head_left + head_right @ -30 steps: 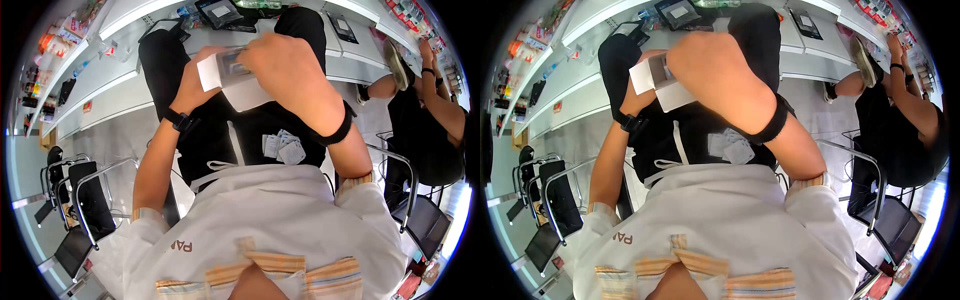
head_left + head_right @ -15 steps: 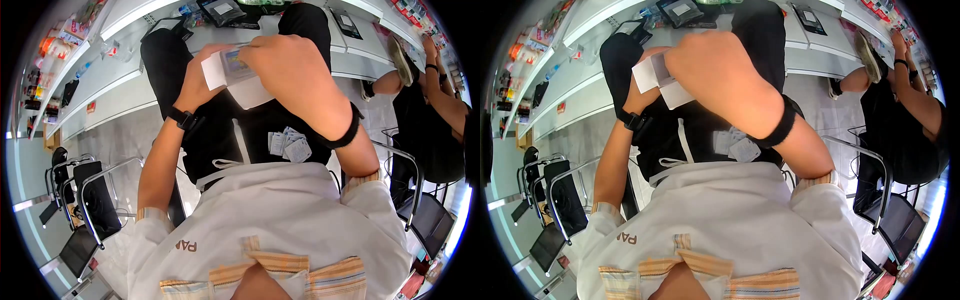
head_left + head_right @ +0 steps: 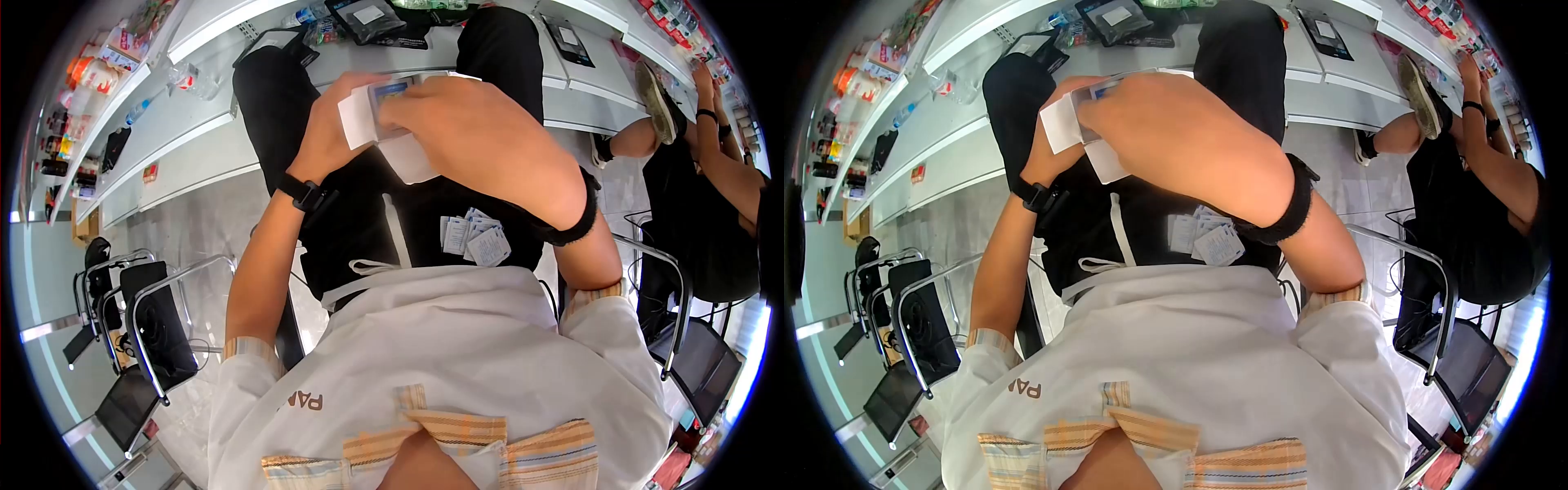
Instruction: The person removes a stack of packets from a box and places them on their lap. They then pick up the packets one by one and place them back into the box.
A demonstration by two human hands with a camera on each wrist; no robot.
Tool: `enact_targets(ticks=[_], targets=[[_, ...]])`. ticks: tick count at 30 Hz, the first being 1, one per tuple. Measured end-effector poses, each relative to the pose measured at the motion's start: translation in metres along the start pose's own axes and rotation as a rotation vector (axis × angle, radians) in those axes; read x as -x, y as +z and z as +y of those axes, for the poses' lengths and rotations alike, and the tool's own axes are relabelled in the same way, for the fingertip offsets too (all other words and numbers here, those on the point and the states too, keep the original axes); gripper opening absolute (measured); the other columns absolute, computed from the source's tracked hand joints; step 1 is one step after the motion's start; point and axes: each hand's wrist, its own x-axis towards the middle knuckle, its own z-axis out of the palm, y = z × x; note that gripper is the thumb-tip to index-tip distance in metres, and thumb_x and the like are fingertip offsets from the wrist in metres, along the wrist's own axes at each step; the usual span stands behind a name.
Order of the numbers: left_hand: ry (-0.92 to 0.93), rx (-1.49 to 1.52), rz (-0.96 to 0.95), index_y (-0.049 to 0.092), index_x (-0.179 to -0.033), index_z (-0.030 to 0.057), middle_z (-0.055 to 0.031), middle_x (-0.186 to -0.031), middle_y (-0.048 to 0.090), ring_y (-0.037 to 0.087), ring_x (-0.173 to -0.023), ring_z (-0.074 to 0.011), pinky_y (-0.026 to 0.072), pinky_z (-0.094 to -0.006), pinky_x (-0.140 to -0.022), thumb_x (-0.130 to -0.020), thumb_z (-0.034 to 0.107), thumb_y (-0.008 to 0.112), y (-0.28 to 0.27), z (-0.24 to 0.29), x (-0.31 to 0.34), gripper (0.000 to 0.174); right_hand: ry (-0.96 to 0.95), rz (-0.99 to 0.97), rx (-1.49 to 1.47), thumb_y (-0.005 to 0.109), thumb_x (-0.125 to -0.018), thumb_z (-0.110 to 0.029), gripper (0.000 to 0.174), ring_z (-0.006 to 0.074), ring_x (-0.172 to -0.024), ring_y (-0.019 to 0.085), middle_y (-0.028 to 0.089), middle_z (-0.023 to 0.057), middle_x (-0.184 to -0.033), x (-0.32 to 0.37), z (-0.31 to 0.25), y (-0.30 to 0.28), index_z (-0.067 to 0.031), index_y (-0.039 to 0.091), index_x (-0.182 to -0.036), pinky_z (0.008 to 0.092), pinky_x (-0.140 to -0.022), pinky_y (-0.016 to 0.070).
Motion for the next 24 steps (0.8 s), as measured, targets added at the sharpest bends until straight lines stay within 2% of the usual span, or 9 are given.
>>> enact_targets(ticks=[2, 5, 9, 11, 14, 17, 21, 23, 24], targets=[[-0.022, -0.029, 0.032, 0.058, -0.118, 0.0076, -0.0081, -0.113, 0.062, 0.062, -0.1, -0.0246, 0.0493, -0.0333, -0.086, -0.066, 0.019, 0.084, 0.001, 0.004, -0.001, 0.059, -0.001, 0.006, -0.036, 0.055, -0.078, -0.003, 0.013, 0.0331, -0.087, 0.06, 0.064, 0.0122, -0.087, -0.001, 0.0, 0.001, -0.0049, 0.063, -0.089, 0.0411, -0.075, 0.0485], [0.049, -0.093, 0.032, 0.058, -0.118, 0.0079, -0.0083, -0.113, 0.063, 0.063, -0.099, -0.024, 0.0495, -0.0331, -0.086, -0.066, 0.021, 0.085, 0.0, 0.003, -0.002, 0.06, -0.011, 0.021, -0.066, 0.055, -0.077, -0.002, 0.015, 0.0334, -0.088, 0.06, 0.064, 0.0122, -0.088, -0.002, 0.001, 0.003, -0.005, 0.062, -0.09, 0.041, -0.074, 0.0484], [0.011, -0.088, 0.023, 0.057, -0.118, 0.008, -0.0082, -0.112, 0.063, 0.063, -0.099, -0.0238, 0.0496, -0.033, -0.086, -0.066, 0.022, 0.085, -0.001, 0.004, -0.002, 0.06, 0.021, -0.033, -0.089, 0.054, -0.077, -0.002, 0.015, 0.0345, -0.085, 0.06, 0.064, 0.0129, -0.086, -0.003, 0.002, 0.003, -0.0045, 0.062, -0.09, 0.0414, -0.073, 0.048], [0.07, -0.026, -0.009, 0.057, -0.118, 0.0016, -0.011, -0.119, 0.059, 0.058, -0.108, -0.0211, 0.0455, -0.0336, -0.094, -0.07, 0.009, 0.077, -0.001, 0.002, -0.002, 0.053, 0.029, -0.043, -0.106, 0.054, -0.077, -0.002, 0.015, 0.0349, -0.084, 0.06, 0.064, 0.0132, -0.085, -0.002, 0.003, 0.004, -0.0044, 0.062, -0.09, 0.0415, -0.073, 0.0477], [-0.01, -0.027, -0.004, 0.056, -0.119, 0.0019, -0.0105, -0.119, 0.059, 0.058, -0.108, -0.0205, 0.0459, -0.0328, -0.094, -0.07, 0.006, 0.077, 0.001, 0.002, 0.0, 0.053, -0.001, -0.011, -0.1, 0.053, -0.078, -0.002, 0.014, 0.0353, -0.082, 0.06, 0.064, 0.0139, -0.084, 0.001, 0.005, 0.004, -0.0044, 0.061, -0.09, 0.0416, -0.073, 0.0475], [0.036, -0.004, 0.039, 0.057, -0.118, 0.0083, -0.008, -0.112, 0.064, 0.063, -0.099, -0.0238, 0.0493, -0.032, -0.086, -0.07, 0.018, 0.081, 0.001, -0.005, -0.001, 0.055, -0.001, -0.018, -0.062, 0.053, -0.078, 0.0, 0.015, 0.0347, -0.082, 0.06, 0.063, 0.0138, -0.083, 0.001, 0.003, -0.002, -0.0042, 0.06, -0.091, 0.0416, -0.073, 0.047], [0.02, -0.008, 0.024, 0.056, -0.119, 0.0077, -0.0083, -0.114, 0.063, 0.063, -0.1, -0.0239, 0.0491, -0.0317, -0.087, -0.07, 0.015, 0.079, 0.0, -0.009, 0.0, 0.054, -0.013, 0.004, -0.169, 0.052, -0.077, 0.004, 0.018, 0.0341, -0.078, 0.061, 0.063, 0.0134, -0.079, -0.003, 0.009, -0.007, -0.0039, 0.057, -0.092, 0.0407, -0.069, 0.0471], [0.04, 0.009, -0.002, 0.055, -0.119, 0.0017, -0.0109, -0.121, 0.06, 0.059, -0.11, -0.0206, 0.0468, -0.0318, -0.094, -0.073, -0.001, 0.072, 0.001, -0.005, 0.0, 0.048, 0.025, -0.036, -0.177, 0.052, -0.076, 0.005, 0.019, 0.034, -0.077, 0.061, 0.062, 0.0131, -0.077, -0.003, 0.01, -0.008, -0.0038, 0.056, -0.093, 0.0404, -0.068, 0.0472], [0.042, 0.009, -0.003, 0.055, -0.119, 0.0017, -0.0109, -0.121, 0.06, 0.059, -0.11, -0.0206, 0.0468, -0.0318, -0.094, -0.073, -0.001, 0.072, 0.0, -0.004, -0.001, 0.048, 0.025, -0.038, -0.163, 0.052, -0.077, 0.004, 0.019, 0.0341, -0.077, 0.062, 0.063, 0.0132, -0.076, -0.003, 0.011, -0.007, -0.004, 0.056, -0.093, 0.0402, -0.067, 0.0474]])
